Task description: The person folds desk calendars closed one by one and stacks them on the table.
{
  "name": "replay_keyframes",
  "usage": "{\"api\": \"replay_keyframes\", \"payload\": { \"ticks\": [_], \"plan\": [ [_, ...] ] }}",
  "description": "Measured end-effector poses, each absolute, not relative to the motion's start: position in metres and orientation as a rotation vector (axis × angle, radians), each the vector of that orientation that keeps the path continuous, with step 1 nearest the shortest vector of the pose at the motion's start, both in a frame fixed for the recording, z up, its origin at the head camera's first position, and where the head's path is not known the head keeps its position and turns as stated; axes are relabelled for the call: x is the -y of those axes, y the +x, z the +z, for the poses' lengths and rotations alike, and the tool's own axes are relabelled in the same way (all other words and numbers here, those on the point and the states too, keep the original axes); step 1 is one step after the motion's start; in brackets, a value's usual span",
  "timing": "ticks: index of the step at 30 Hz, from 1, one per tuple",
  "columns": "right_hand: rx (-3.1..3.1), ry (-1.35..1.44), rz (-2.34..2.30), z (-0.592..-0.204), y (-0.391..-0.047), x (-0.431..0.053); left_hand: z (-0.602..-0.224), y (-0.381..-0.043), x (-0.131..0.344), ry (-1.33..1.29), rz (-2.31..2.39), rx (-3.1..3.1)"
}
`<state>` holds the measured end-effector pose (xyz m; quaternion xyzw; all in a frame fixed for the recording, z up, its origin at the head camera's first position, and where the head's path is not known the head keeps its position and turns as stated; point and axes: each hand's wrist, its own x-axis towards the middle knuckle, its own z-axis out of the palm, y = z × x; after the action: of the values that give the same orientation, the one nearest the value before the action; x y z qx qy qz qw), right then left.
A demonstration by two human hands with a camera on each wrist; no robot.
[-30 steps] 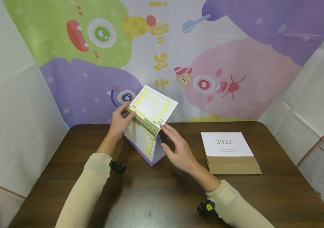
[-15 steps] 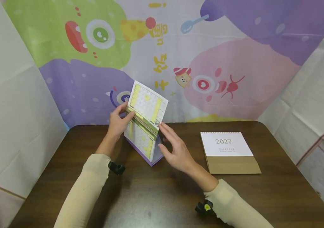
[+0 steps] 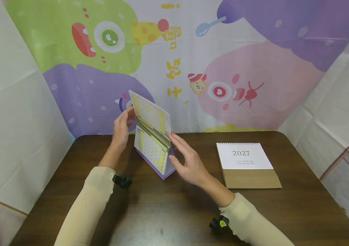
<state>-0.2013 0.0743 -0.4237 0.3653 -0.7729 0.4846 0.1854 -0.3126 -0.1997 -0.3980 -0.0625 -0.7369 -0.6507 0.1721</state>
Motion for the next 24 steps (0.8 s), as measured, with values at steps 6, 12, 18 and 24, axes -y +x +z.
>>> {"api": "replay_keyframes", "payload": {
  "ticks": [6, 12, 18, 24],
  "plan": [
    [2.161, 1.056, 1.324, -0.425, -0.200, -0.075, -0.403, -0.309, 0.205, -0.169, -1.852, 2.025],
    [2.152, 1.100, 1.328, -0.426, -0.199, -0.075, -0.406, -0.305, 0.213, -0.200, -1.897, 1.989],
    [2.162, 1.107, 1.317, -0.429, -0.199, -0.074, -0.407, -0.303, 0.223, -0.213, -1.916, 1.990],
    [2.150, 1.126, 1.269, -0.435, -0.199, -0.071, -0.409, -0.300, 0.236, -0.208, -1.894, 1.987]
  ]
}}
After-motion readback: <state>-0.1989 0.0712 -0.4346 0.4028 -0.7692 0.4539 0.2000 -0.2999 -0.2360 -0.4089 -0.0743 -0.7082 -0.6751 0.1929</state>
